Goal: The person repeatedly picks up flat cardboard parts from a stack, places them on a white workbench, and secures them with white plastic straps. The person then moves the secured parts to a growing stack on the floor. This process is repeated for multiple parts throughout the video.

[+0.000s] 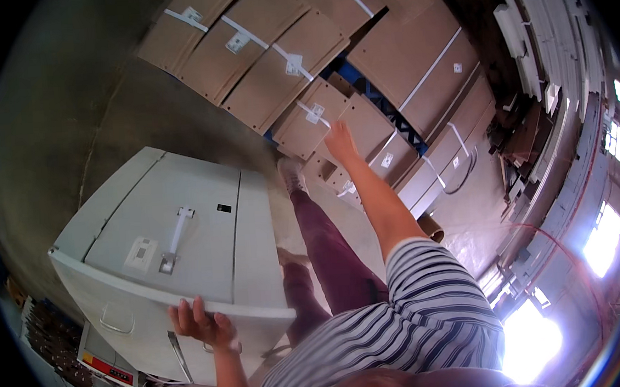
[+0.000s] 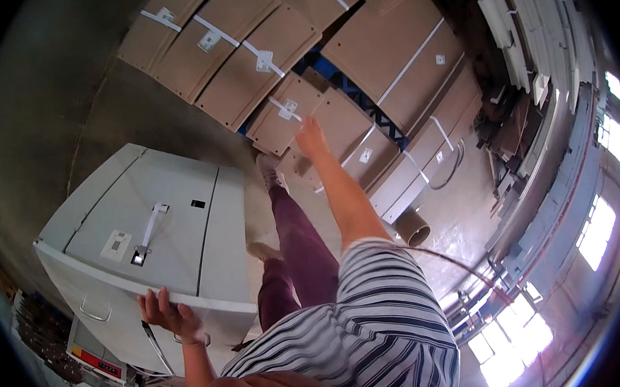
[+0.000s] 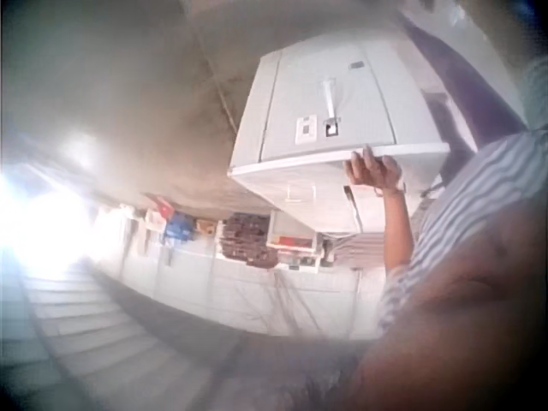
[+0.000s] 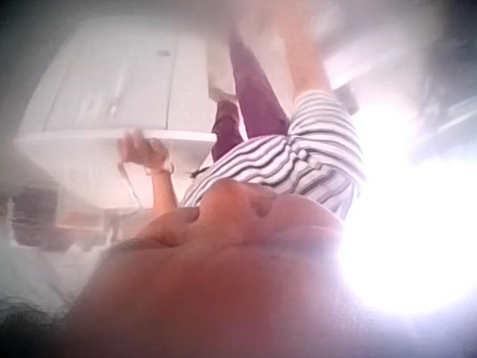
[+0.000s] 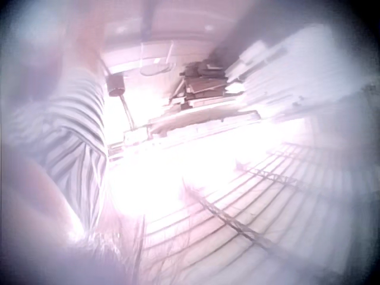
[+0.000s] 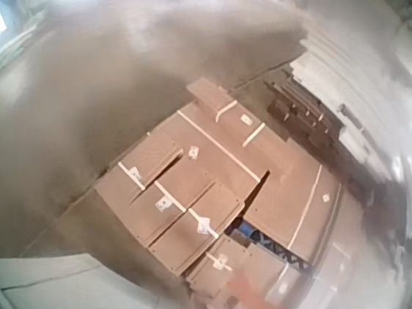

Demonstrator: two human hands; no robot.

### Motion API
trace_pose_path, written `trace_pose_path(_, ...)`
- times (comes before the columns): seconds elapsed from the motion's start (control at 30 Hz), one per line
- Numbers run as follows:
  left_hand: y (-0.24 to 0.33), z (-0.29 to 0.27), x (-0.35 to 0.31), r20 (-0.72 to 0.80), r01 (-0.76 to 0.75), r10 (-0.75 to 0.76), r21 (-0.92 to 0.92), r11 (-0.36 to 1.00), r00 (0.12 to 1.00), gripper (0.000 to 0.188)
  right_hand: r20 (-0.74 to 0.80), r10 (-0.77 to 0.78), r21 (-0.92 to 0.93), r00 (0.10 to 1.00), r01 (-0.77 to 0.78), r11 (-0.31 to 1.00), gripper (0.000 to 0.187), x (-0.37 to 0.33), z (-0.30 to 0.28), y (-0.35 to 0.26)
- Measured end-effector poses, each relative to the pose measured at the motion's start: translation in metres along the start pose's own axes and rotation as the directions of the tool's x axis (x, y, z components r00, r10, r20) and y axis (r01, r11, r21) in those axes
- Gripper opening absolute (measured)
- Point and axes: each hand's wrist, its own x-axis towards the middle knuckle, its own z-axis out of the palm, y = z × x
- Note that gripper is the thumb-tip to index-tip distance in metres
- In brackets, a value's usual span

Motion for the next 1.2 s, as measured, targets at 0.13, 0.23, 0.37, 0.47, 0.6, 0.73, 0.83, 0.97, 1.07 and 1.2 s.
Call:
trace_pose_path(0.13, 0.001, -0.005, -0.006, -0.057, -0.015, 0.016, 0.020, 1.000, 0.998, 0.042, 0.237, -0.142, -0.260, 0.961, 0.203, 0.944, 0.025, -0.121, -0.009, 0.057)
trace_pose_path(0.23, 0.005, -0.011, -0.008, -0.039, -0.009, 0.010, 0.007, 1.000, 0.999, 0.040, 0.528, 0.131, -0.303, 0.839, 0.042, 0.952, 0.033, -0.226, -0.032, 0.082)
trace_pose_path(0.37, 0.022, -0.035, -0.038, -0.040, 0.013, -0.025, -0.276, 0.961, 0.999, 0.046, 0.696, -0.049, -0.252, 0.717, 0.307, 0.918, 0.030, -0.310, -0.040, 0.126)
trace_pose_path(0.47, 0.051, -0.065, -0.123, -0.101, -0.174, 0.143, -0.488, 0.855, 0.985, 0.065, 0.649, -0.095, -0.246, 0.755, 0.327, 0.913, 0.029, -0.356, -0.069, 0.108)
trace_pose_path(0.6, 0.063, -0.088, -0.330, -0.041, -0.042, 0.022, -0.583, 0.812, 0.999, 0.066, 0.584, -0.203, -0.299, 0.786, 0.440, 0.847, 0.032, -0.403, -0.089, 0.100)
trace_pose_path(0.73, 0.048, -0.012, -0.584, 0.363, 0.599, -0.581, -0.748, 0.286, 0.729, 0.064, 0.754, -0.254, -0.414, 0.605, 0.739, 0.532, 0.034, -0.422, -0.052, 0.093)
trace_pose_path(0.83, 0.063, -0.009, -0.714, 0.340, 0.698, -0.777, -0.695, 0.172, 0.529, 0.065, 0.891, -0.220, -0.325, 0.396, 0.897, 0.299, 0.036, -0.445, -0.029, 0.060)
trace_pose_path(0.97, 0.060, -0.036, -0.759, 0.282, 0.756, -0.916, -0.654, 0.036, 0.287, 0.062, 0.939, -0.313, -0.056, 0.141, 0.962, 0.267, 0.031, -0.482, 0.037, -0.029)
trace_pose_path(1.07, 0.081, -0.021, -0.790, 0.322, 0.673, -0.944, -0.713, -0.195, 0.068, 0.058, 0.984, -0.103, -0.147, 0.145, 0.989, -0.012, 0.027, -0.587, 0.091, -0.151)
trace_pose_path(1.2, 0.061, 0.015, -0.804, 0.176, 0.570, -0.982, -0.801, -0.182, -0.066, 0.050, 0.958, -0.217, 0.181, -0.189, 0.982, -0.056, 0.025, -0.689, 0.155, -0.236)
